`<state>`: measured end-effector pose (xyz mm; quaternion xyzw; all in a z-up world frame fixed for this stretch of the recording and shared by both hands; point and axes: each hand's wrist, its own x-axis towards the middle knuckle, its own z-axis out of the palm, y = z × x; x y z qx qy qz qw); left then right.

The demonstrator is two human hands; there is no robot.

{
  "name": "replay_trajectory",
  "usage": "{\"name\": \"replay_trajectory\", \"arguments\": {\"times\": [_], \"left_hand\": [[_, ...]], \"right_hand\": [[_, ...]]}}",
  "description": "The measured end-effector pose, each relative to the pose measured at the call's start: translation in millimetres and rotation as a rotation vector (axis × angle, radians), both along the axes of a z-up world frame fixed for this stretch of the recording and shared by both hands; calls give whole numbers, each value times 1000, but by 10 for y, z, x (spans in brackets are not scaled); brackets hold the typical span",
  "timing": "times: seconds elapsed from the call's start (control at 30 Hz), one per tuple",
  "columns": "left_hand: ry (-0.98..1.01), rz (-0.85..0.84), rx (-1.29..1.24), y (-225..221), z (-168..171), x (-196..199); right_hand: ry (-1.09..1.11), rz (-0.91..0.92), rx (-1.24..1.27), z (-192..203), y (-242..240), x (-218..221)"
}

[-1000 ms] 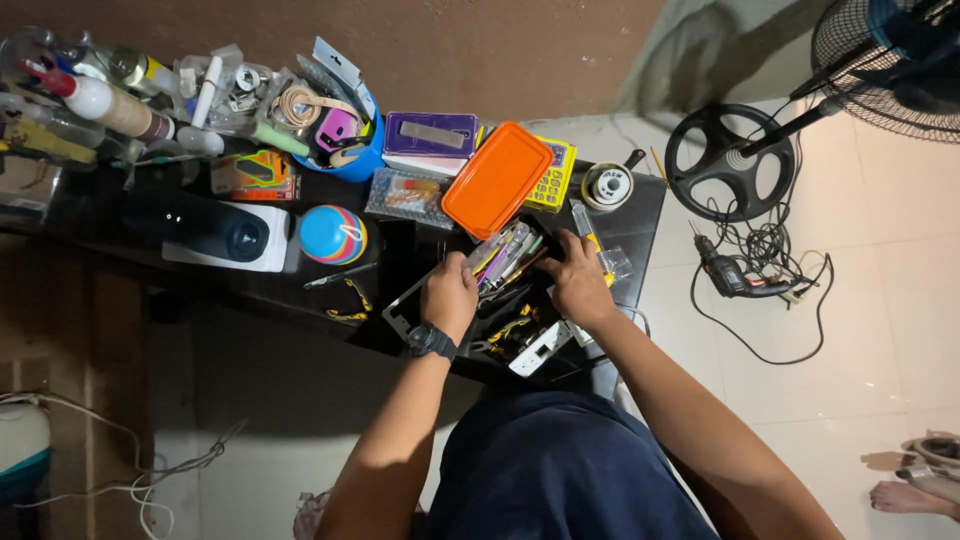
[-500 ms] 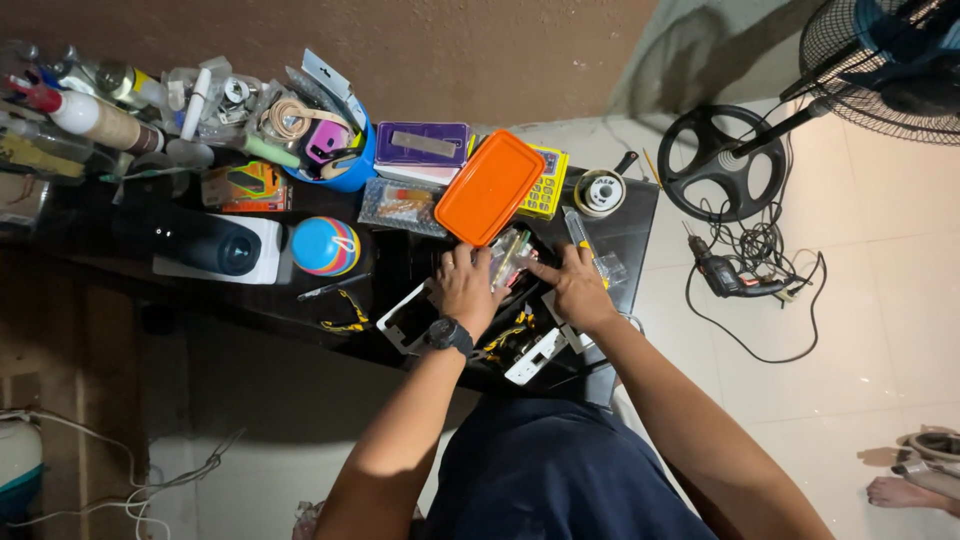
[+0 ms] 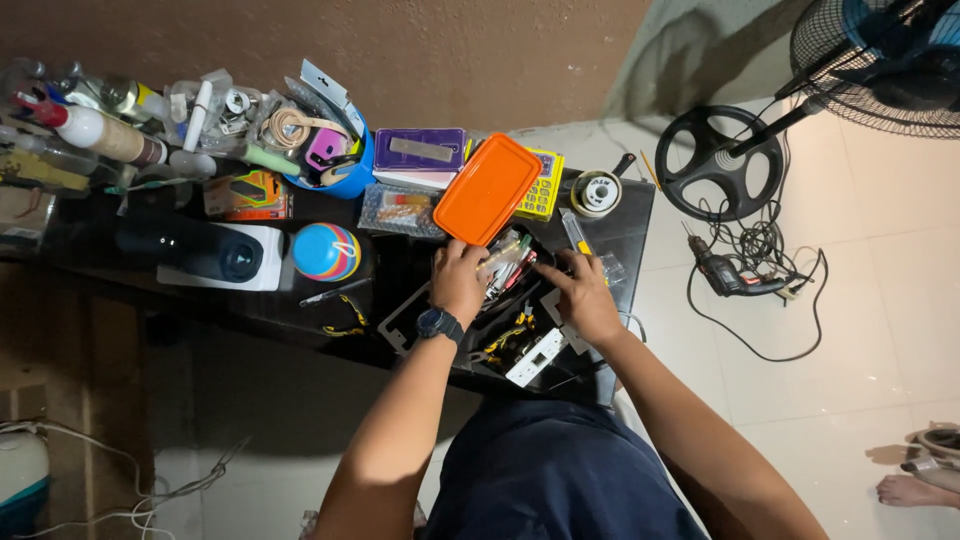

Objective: Assembling an electrical outlet by connecting wires and securing the faceplate with screws.

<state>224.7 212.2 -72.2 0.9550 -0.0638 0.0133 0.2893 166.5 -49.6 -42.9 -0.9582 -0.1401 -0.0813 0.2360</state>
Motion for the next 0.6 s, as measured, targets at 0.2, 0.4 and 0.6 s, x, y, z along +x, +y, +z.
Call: {"name": "replay_trajectory", "arguments": {"times": [0.2, 0.4, 0.6], "left_hand": [[-81, -22, 117, 37, -168, 12], [-59, 9, 36, 50, -369, 71], [45, 30, -44, 55, -242, 46]], "right_hand": [[-119, 131, -60, -7, -155, -154], [-119, 65, 37, 32, -139, -186], [-166, 65, 63, 56, -94, 22]]}}
